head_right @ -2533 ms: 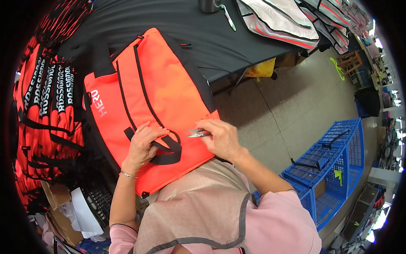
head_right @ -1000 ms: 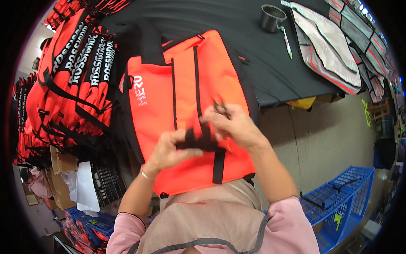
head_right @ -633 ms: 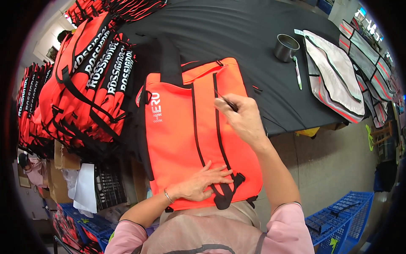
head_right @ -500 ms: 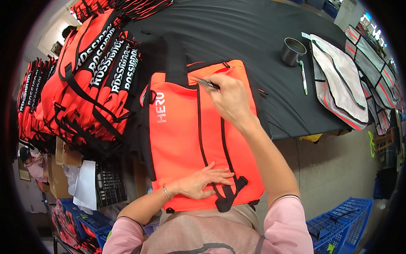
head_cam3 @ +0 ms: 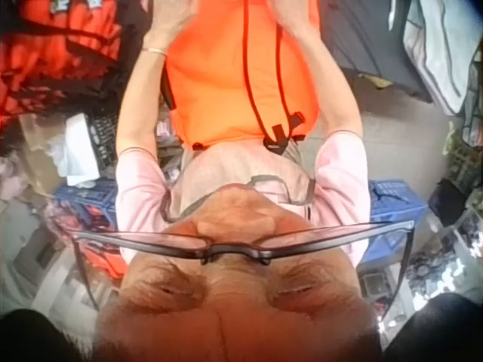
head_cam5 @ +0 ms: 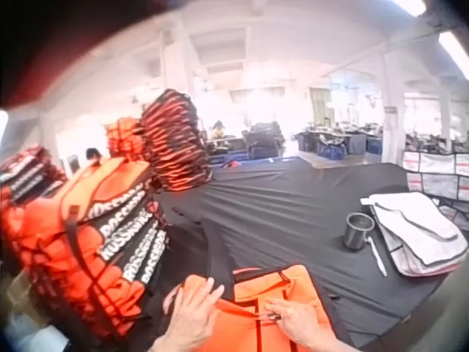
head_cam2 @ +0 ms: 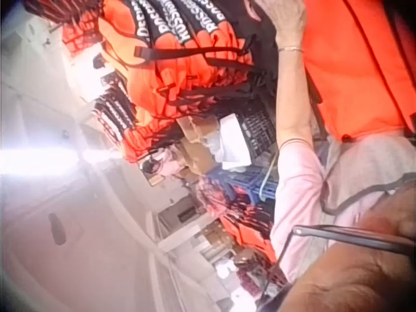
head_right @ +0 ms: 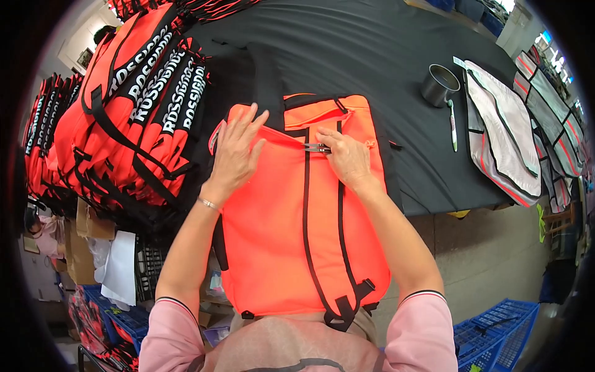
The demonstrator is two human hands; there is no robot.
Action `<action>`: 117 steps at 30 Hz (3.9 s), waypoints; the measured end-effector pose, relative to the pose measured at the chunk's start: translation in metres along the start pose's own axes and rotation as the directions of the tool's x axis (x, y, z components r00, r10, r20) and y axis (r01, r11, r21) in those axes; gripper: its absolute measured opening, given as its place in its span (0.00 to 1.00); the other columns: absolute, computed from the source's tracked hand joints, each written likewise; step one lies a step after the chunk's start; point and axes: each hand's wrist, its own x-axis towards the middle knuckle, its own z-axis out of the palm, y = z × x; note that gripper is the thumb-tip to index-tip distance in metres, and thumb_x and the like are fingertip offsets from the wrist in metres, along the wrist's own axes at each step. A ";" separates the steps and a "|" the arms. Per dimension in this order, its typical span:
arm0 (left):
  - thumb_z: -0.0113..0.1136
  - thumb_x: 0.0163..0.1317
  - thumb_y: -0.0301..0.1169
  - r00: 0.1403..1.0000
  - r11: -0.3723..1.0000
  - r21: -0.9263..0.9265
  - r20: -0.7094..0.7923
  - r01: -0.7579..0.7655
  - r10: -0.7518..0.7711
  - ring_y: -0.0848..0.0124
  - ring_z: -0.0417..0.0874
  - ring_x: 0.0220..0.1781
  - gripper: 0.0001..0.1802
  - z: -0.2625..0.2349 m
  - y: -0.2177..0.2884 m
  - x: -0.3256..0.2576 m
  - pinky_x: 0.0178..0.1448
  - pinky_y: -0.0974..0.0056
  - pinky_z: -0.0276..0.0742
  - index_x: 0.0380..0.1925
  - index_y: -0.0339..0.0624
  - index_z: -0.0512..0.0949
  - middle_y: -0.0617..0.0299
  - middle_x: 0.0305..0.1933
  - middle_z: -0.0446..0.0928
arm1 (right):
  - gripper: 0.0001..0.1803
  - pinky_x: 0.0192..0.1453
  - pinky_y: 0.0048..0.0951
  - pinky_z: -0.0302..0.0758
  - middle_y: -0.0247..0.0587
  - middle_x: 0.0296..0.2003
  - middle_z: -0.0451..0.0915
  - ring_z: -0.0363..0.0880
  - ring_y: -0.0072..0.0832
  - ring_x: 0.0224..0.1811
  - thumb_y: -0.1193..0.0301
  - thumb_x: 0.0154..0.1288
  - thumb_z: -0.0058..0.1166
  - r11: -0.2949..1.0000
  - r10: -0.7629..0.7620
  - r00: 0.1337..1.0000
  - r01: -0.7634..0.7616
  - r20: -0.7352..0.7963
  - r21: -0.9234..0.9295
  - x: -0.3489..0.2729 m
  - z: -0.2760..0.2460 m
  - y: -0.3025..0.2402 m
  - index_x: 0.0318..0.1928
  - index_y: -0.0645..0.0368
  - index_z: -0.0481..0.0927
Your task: Inspecting and cleaning red and pink backpacks using a toothbrush and tweezers.
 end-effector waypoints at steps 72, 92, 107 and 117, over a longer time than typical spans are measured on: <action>0.62 0.61 0.43 0.941 0.684 -0.658 0.310 0.316 -0.136 0.55 0.78 0.31 0.20 -0.005 0.067 -0.111 0.38 0.54 0.72 0.28 0.33 0.76 0.50 0.25 0.74 | 0.13 0.46 0.20 0.73 0.29 0.38 0.76 0.75 0.16 0.40 0.66 0.71 0.59 0.568 0.299 0.954 -0.148 -0.036 0.810 -0.065 -0.080 -0.076 0.47 0.62 0.78; 0.74 0.46 0.31 0.966 0.493 -0.831 0.202 0.257 -0.163 0.59 0.78 0.49 0.17 -0.039 0.105 -0.130 0.51 0.57 0.75 0.30 0.32 0.77 0.50 0.54 0.75 | 0.08 0.32 0.16 0.61 0.21 0.28 0.67 0.65 0.11 0.27 0.73 0.65 0.62 0.258 0.182 0.848 -0.530 0.499 0.808 -0.094 -0.057 -0.094 0.34 0.56 0.74; 0.77 0.47 0.34 0.992 0.512 -0.858 -0.083 -0.025 -0.091 0.56 0.79 0.55 0.21 -0.010 0.121 -0.156 0.55 0.56 0.77 0.15 0.32 0.73 0.54 0.47 0.80 | 0.13 0.28 0.19 0.76 0.34 0.35 0.80 0.80 0.21 0.30 0.66 0.74 0.52 0.134 0.246 0.575 -0.817 0.780 0.561 -0.127 -0.052 -0.106 0.51 0.62 0.76; 0.77 0.50 0.30 0.870 0.444 -0.778 0.257 0.444 -0.420 0.71 0.83 0.44 0.13 -0.033 0.106 -0.164 0.48 0.67 0.80 0.36 0.37 0.87 0.56 0.45 0.84 | 0.18 0.46 0.21 0.74 0.33 0.36 0.80 0.77 0.16 0.38 0.67 0.75 0.51 0.529 0.368 0.816 -0.579 0.446 0.621 -0.134 -0.090 -0.132 0.58 0.67 0.77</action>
